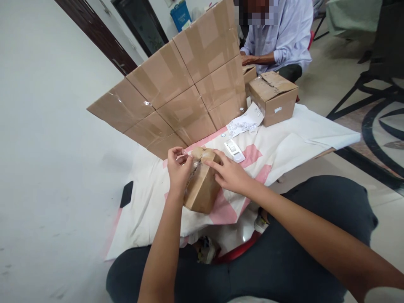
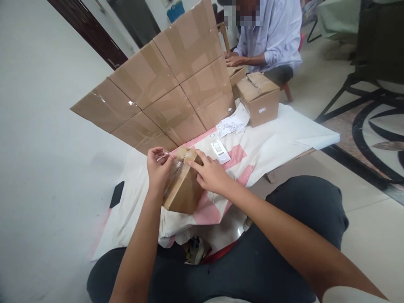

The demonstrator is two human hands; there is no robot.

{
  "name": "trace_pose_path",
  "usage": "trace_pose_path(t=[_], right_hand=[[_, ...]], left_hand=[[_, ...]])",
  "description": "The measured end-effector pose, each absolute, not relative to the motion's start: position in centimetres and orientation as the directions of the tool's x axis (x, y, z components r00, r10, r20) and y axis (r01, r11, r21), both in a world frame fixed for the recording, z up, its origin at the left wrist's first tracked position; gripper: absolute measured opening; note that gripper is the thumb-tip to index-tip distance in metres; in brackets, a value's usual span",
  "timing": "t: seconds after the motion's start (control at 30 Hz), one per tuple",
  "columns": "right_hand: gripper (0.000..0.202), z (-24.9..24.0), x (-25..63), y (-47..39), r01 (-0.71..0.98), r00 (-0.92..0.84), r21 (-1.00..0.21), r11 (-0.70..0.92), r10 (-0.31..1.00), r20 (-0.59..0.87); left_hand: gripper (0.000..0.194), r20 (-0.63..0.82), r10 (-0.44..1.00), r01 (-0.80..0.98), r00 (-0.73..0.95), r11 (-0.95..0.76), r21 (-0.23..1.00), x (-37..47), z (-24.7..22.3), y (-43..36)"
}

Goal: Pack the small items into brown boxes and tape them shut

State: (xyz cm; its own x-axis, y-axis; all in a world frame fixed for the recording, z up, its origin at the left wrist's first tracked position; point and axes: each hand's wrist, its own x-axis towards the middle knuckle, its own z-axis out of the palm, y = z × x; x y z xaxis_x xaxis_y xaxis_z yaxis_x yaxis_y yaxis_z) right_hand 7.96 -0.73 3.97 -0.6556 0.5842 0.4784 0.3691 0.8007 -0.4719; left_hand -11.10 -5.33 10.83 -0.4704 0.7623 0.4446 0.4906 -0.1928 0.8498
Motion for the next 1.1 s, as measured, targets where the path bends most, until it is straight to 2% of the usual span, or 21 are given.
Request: trace_pose_path(t=[0.1,0.23,0.53,0.73,0.83,1.1], right_hand=[[0.063,4.2,8.0,-0.8,0.373,-0.658,-0.47,0.8,0.585,0.474],[0.062,4.3,8.0,-0.9,0.37,-0.656,-0.485,0.792,0.592,0.468],[0.061,3.9,7.8,-0.9,0.343,-0.641,-0.504,0.793,0.589,0.492],[0.07,3.7,7.5,-0.8,0.277,-0.578,-0.56,0.781,0.601,0.552],[0.071,3.5,7.4,-0.7,0.261,-0.567,-0.564,0.784,0.597,0.567],[0.071,3.4,7.4,-0.7,0.269,-0.575,-0.571,0.775,0.605,0.55]], left_hand=[[0.037,0.509,0.734,0.472,-0.45,-0.288,0.833,-11.1,10.9,-5.3],[0.047,0.562,0.712,0.432,-0.42,-0.388,0.814,-11.3,10.6,-5.1],[0.054,0.42,0.847,0.26,-0.327,-0.347,0.901,-11.3,10.4,-5.2],[0.059,0.324,0.896,0.124,-0.305,-0.3,0.946,-11.6,10.5,-5.2],[0.059,0.317,0.91,0.138,-0.268,-0.289,0.947,-11.6,10.1,-5.1],[0.053,0.363,0.911,0.363,-0.196,-0.276,0.89,-11.2,9.8,-5.1]])
